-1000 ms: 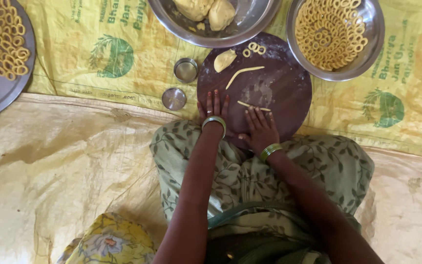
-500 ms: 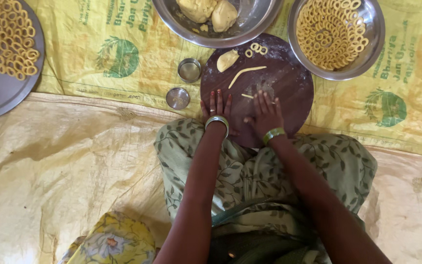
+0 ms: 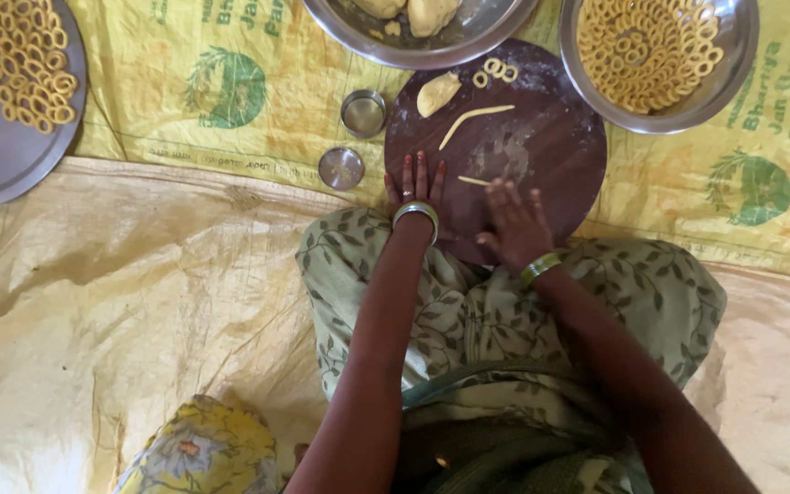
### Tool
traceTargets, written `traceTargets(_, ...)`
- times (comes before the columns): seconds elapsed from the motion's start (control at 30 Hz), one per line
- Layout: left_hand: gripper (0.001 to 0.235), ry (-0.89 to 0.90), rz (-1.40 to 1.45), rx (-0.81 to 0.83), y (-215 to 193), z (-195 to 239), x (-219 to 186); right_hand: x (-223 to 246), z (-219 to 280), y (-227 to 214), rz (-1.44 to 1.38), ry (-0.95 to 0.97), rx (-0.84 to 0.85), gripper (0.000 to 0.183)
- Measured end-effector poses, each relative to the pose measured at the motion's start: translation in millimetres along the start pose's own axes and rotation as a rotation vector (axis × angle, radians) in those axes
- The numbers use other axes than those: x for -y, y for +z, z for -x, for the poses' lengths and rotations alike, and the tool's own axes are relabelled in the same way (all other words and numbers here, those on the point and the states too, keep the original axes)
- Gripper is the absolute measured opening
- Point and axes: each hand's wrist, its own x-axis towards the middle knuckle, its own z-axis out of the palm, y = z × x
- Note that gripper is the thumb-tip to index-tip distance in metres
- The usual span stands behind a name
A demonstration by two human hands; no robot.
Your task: The person rolls small pieces of dough into thin strips on a wooden board, then joins the ends to form rings. The rings are placed into a metal bowl. The person repeats this process continuously.
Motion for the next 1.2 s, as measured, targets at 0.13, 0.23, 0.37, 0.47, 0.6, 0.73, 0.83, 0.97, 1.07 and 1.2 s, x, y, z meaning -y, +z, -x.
traceTargets(0.13,0.157,0.019,-0.007,-0.052,7,-4,1,-21,14,-14,-0.101,0.259,-0.074,0.085)
traceTargets(0.23,0.157,0.016,0.002,-0.060,10,-5,1,-23,14,-16,-0.083,0.248,-0.037,0.087)
traceTargets(0.37,0.158,0.008,-0.004,-0.038,5,-3,1,-7,-2,-2,0.041,0.072,0.026,0.090)
traceTargets(0.47,0.157,0.012,-0.027,0.010,-2,1,1,-19,-27,2,0.267,0.057,0.020,0.092)
traceTargets(0.6,0.156,-0.004,-0.012,0.028,-8,7,-1,-53,-61,-3,0.292,0.114,-0.002,0.093)
traceTargets(0.73,0.156,-0.001,0.002,-0.001,-10,6,-1,-64,-75,-5,0.270,0.019,-0.062,0.093)
traceTargets(0.83,0.157,-0.001,-0.014,0.001,-6,7,0,-51,-75,-2,0.271,0.008,-0.073,0.094)
traceTargets(0.97,0.156,0.007,-0.002,-0.021,-4,5,0,-30,-73,-7,0.289,0.012,-0.060,0.096)
traceTargets(1.07,0.157,0.009,-0.021,-0.005,0,2,0,-6,-47,-7,0.251,-0.039,-0.027,0.099)
traceTargets(1.2,0.157,0.007,-0.038,-0.006,2,-2,-2,7,-29,-5,0.327,-0.037,-0.032,0.096)
